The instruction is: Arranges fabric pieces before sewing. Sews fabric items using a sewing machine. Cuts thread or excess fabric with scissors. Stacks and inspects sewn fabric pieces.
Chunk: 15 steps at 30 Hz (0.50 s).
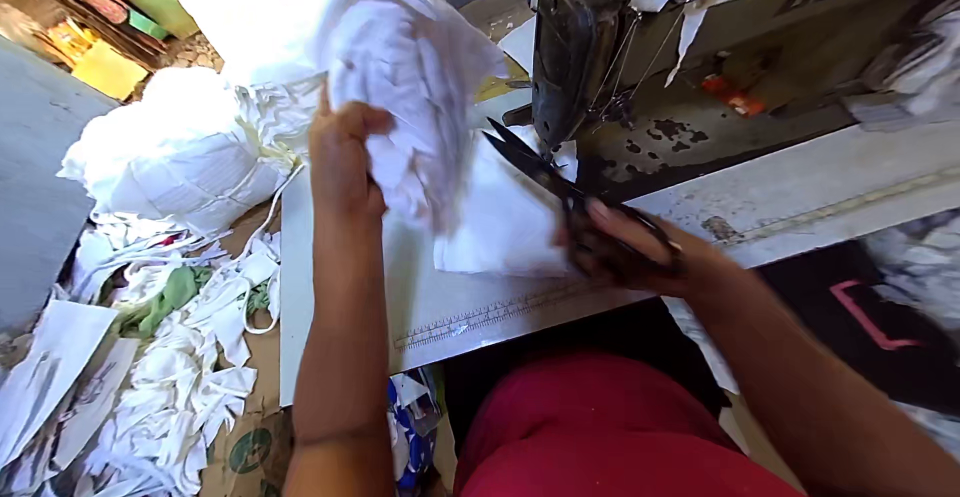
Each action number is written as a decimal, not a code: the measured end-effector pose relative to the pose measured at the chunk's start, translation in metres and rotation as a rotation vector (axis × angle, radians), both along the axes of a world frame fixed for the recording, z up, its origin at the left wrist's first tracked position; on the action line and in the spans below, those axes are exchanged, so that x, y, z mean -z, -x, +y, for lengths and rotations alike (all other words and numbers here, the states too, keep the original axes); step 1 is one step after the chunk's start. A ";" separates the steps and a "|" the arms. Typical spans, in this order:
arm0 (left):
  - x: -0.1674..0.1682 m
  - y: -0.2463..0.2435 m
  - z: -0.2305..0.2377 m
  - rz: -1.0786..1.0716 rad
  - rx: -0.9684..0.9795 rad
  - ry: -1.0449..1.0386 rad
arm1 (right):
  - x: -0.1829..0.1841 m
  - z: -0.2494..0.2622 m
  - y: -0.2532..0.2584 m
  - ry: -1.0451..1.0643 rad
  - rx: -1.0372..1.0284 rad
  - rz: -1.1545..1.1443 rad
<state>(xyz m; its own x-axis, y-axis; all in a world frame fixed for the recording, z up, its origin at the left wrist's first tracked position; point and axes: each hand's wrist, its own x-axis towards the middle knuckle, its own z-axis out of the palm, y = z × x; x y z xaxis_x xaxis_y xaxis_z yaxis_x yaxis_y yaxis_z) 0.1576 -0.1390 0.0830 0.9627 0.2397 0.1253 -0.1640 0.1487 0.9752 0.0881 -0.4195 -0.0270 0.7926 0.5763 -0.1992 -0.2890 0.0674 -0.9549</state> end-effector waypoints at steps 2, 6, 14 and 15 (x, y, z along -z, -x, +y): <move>0.020 0.046 -0.025 0.211 0.134 0.050 | 0.000 -0.076 0.027 0.280 0.052 -0.177; 0.081 0.119 -0.112 0.667 0.637 0.347 | -0.021 -0.169 0.068 0.635 0.230 -0.239; 0.098 0.111 -0.205 0.585 1.073 0.112 | -0.012 -0.148 0.028 1.336 0.598 -0.386; 0.089 0.109 -0.184 0.423 1.132 -0.079 | -0.010 -0.144 0.021 1.398 0.583 -0.411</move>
<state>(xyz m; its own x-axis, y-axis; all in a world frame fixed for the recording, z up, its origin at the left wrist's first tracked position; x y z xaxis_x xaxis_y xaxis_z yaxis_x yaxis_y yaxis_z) 0.0483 -0.3228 -0.0057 0.5906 -0.7591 -0.2739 0.3543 -0.0611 0.9331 0.0668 -0.5631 -0.0166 0.9637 -0.2665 -0.0154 -0.2542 -0.8984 -0.3580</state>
